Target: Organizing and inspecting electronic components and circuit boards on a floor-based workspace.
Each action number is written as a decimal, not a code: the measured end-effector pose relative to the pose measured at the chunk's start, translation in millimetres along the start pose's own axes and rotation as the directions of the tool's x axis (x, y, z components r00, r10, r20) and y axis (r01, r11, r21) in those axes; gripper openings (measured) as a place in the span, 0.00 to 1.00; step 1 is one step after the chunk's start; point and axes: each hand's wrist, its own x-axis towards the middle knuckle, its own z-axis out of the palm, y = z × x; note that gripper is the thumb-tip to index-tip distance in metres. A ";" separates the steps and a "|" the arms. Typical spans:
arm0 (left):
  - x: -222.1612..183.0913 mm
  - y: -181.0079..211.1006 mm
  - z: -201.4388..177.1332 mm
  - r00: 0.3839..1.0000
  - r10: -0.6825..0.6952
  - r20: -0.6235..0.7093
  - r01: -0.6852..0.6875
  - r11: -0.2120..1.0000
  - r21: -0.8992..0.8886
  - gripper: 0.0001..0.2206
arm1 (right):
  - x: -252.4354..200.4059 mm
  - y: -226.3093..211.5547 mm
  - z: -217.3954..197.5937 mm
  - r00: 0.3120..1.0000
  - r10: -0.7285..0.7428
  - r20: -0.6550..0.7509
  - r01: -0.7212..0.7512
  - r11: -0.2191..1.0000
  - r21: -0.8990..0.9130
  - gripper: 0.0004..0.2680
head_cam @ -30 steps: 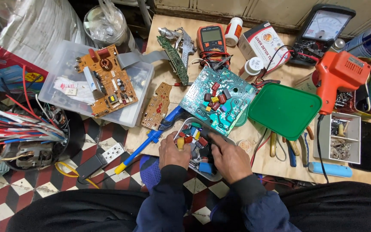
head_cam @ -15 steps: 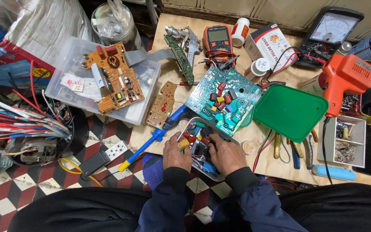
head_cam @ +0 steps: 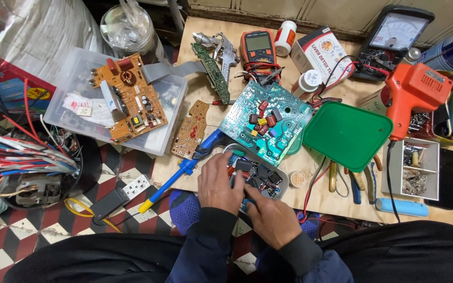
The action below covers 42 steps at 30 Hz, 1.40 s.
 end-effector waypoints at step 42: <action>1.5 -24.9 19.8 0.999 0.038 0.000 -0.038 0.998 0.058 0.26 | 8.1 34.6 1.9 0.964 0.125 -0.236 -0.200 0.924 -0.327 0.17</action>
